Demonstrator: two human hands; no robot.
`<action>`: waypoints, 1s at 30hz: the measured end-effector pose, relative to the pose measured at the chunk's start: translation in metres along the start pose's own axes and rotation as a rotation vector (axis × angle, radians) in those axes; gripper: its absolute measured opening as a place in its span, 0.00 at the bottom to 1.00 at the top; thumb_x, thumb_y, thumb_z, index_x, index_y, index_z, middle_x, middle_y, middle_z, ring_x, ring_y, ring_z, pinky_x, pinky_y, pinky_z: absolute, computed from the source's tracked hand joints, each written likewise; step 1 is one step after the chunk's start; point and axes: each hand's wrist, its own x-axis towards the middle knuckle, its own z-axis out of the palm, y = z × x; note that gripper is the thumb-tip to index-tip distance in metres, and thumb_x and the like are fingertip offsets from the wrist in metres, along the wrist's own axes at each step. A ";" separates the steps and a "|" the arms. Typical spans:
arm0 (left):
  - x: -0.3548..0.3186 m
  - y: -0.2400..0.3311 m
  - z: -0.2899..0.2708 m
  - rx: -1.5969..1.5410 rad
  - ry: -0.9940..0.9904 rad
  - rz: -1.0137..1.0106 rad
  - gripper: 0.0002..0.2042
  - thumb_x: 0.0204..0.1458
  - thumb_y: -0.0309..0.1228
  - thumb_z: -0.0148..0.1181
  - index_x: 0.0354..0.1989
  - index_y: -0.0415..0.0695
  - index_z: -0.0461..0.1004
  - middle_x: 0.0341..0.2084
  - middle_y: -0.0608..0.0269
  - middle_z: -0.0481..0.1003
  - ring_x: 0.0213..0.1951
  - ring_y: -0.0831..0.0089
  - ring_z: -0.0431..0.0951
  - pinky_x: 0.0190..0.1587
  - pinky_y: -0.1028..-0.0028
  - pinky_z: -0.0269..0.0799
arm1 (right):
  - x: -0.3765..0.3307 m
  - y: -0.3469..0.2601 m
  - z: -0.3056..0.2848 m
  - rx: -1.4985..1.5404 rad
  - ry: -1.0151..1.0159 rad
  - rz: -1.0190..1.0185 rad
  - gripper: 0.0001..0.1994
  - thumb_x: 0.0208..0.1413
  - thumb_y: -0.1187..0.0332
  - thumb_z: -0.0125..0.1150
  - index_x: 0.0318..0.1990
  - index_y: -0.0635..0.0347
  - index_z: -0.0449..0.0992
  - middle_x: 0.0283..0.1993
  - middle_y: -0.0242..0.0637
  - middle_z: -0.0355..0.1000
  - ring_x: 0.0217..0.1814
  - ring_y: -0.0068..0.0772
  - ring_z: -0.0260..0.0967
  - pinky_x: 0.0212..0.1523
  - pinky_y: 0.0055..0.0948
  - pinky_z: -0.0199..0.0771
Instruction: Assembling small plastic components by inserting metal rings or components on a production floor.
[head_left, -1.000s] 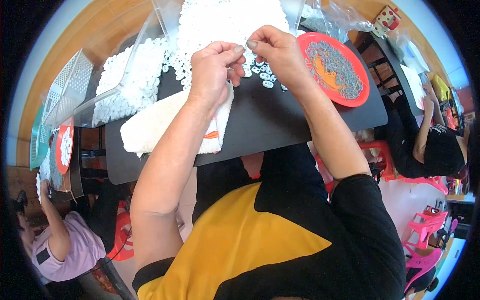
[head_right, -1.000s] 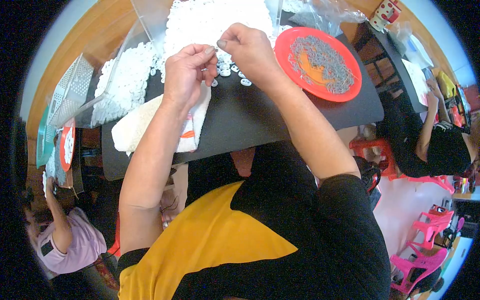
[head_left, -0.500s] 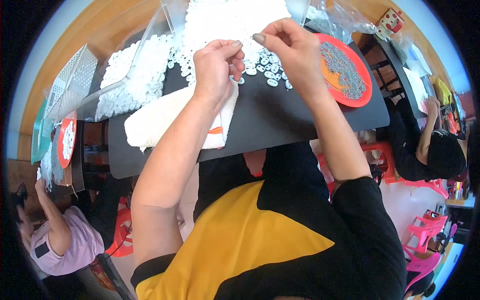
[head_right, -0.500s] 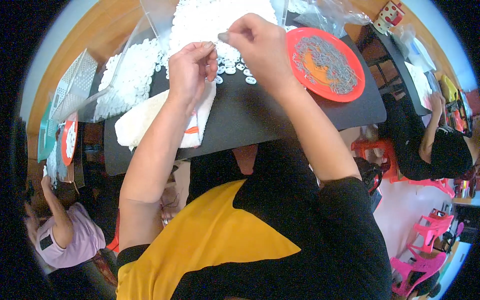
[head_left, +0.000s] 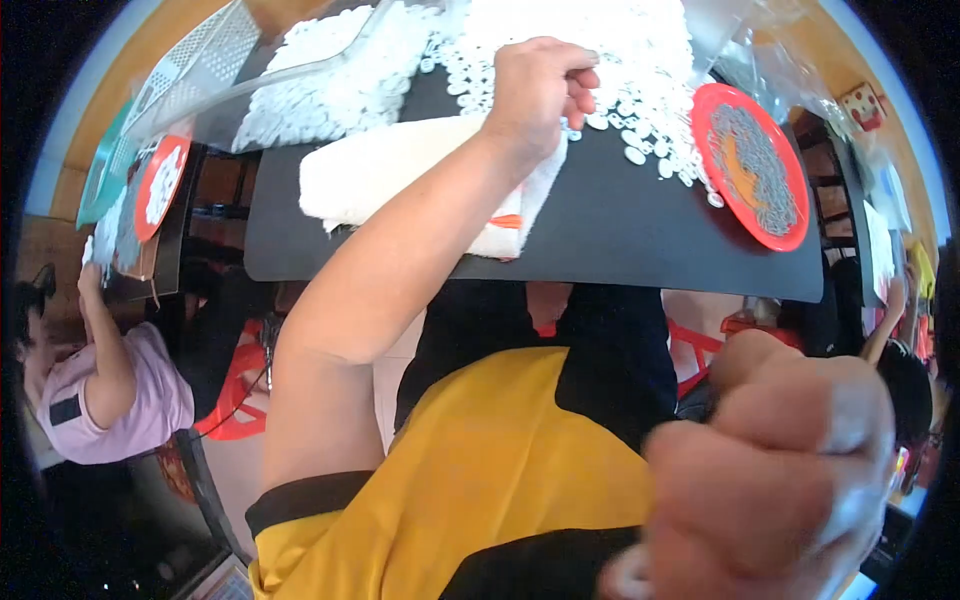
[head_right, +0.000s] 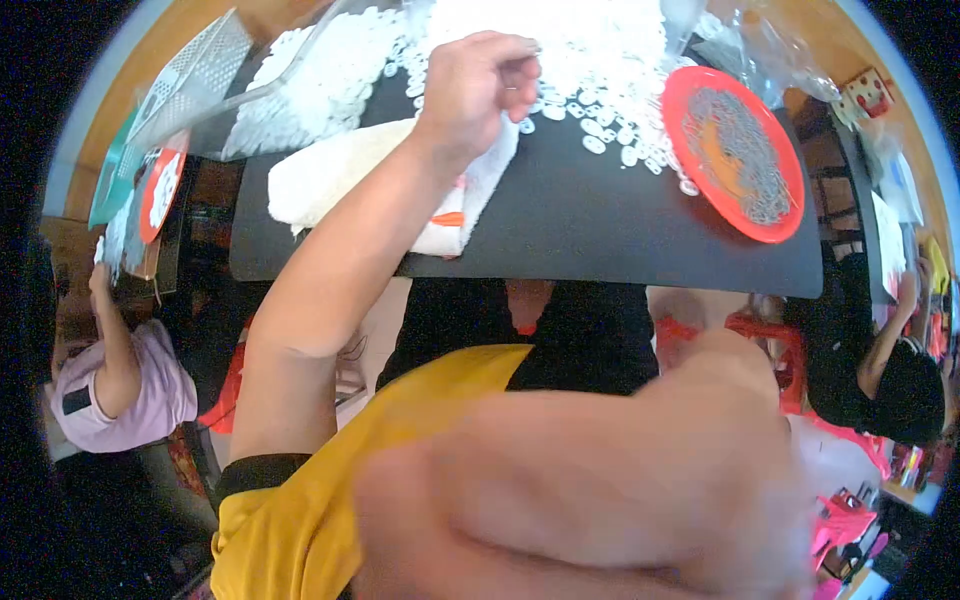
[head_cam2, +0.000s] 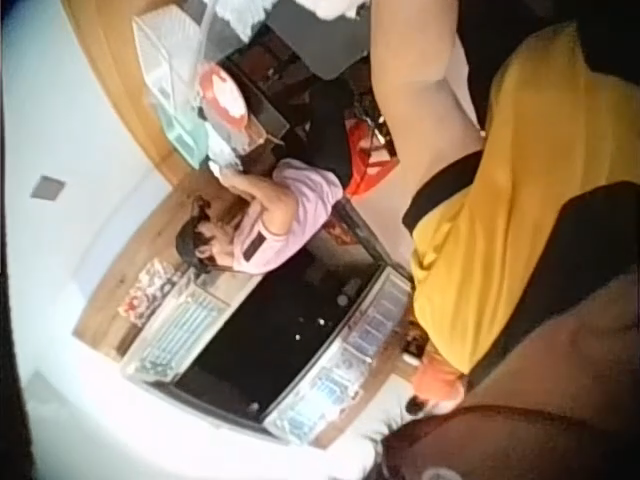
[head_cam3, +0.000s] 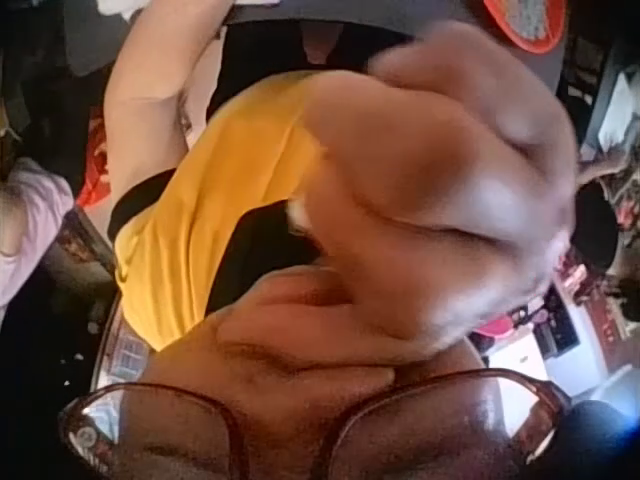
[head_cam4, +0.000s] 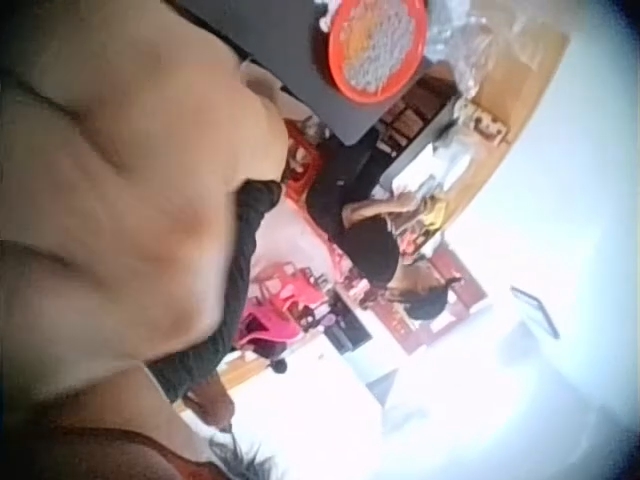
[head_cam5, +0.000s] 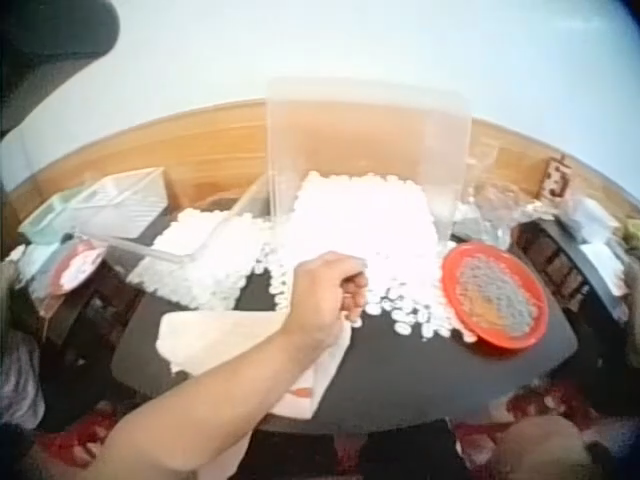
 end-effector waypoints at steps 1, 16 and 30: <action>0.002 -0.008 0.017 -0.037 -0.073 -0.003 0.06 0.47 0.24 0.57 0.24 0.33 0.71 0.17 0.56 0.72 0.14 0.74 0.70 0.13 0.76 0.62 | 0.015 0.004 0.007 -0.075 0.013 0.075 0.09 0.43 0.69 0.61 0.34 0.60 0.74 0.27 0.41 0.71 0.28 0.33 0.70 0.26 0.30 0.68; -0.007 0.000 0.027 -0.016 -0.052 0.022 0.08 0.47 0.26 0.57 0.28 0.31 0.71 0.20 0.57 0.72 0.16 0.76 0.70 0.14 0.79 0.62 | -0.011 0.001 -0.010 -0.478 0.265 0.514 0.11 0.49 0.74 0.61 0.42 0.65 0.77 0.32 0.41 0.73 0.30 0.28 0.69 0.30 0.25 0.67; -0.016 0.010 0.036 0.116 0.016 0.035 0.07 0.51 0.27 0.58 0.31 0.36 0.73 0.21 0.61 0.73 0.17 0.78 0.70 0.15 0.80 0.61 | -0.060 0.194 -0.037 0.279 0.647 0.828 0.12 0.56 0.76 0.56 0.47 0.66 0.77 0.35 0.38 0.77 0.36 0.25 0.76 0.35 0.18 0.74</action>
